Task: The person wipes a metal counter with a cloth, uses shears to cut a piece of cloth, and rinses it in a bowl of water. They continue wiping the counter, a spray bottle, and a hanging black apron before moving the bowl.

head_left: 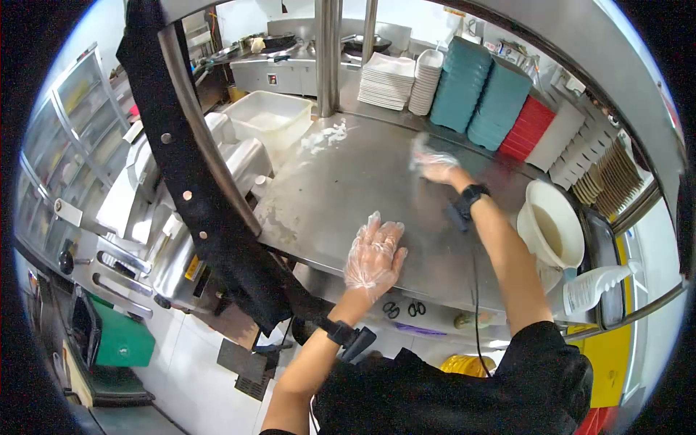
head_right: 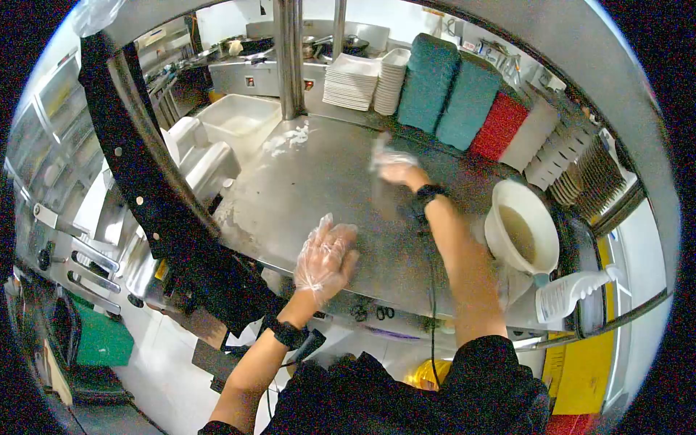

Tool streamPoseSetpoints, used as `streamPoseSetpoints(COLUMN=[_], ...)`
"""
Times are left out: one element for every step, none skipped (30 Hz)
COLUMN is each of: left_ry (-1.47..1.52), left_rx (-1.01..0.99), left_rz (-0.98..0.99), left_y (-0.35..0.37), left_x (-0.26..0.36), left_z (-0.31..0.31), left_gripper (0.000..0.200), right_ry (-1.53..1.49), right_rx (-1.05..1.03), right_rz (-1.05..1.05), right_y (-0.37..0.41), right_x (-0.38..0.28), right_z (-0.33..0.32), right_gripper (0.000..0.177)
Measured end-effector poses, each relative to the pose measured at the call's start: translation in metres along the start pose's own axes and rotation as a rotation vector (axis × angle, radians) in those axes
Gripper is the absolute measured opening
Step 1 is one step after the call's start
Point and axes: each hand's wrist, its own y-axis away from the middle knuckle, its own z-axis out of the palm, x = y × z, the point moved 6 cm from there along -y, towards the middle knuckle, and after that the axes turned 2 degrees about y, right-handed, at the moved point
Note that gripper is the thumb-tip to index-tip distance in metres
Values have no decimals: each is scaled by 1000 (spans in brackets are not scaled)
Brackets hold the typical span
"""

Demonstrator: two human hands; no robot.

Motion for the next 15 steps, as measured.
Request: streamPoseSetpoints(left_ry=[-15, -32, -30, -30, -29, -28, -27, -25, -25, -38, -51, -49, -50, -52, -52], left_rx=[-5, -10, -16, 8, 31, 25, 26, 27, 22, 10, -1, -3, -6, -9, -15], left_rz=[-7, -14, -11, -11, -12, -13, -16, -22, -28, -29, -28, -30, -34, -35, -30], left_y=[-1, -1, -1, -1, -1, 0, 0, 0, 0, -1, -1, 0, 0, -2, -1], left_x=[0, -1, -1, -1, -1, -1, -2, -2, -3, -2, -2, -2, -2, -2, -2], left_z=[0, 0, 0, -1, -3, -2, -2, -2, -2, -1, 0, 1, 1, 1, 2], left_gripper=[42, 42, 42, 40, 38, 38, 39, 39, 39, 40, 41, 41, 42, 42, 42], right_ry=[-29, 123, 120, 126, 131, 197, 232, 266, 276, 287, 333, 379, 399, 416, 428], right_rx=[-69, -13, -14, -32, -51, -302, -326, -352, -258, -164, -265, -366, -384, -369, -356], right_rz=[-14, -97, -91, -65, -40, 92, 169, 244, 207, 169, 261, 357, 408, 343, 281], right_y=[-11, -12, -5, 6, 16, 26, 29, 39, 46, 54, 65, 79, 80, 84, 94], right_x=[-32, -54, -63, -74, -83, -87, -67, -37, 14, 64, 41, 18, 25, 27, 10], right_z=[-1, 5, 4, -5, -20, -40, -38, -33, -8, 16, -6, -30, -21, -14, -11], right_gripper=[33, 40, 40, 41, 42, 53, 53, 53, 51, 49, 48, 46, 43, 42, 42])
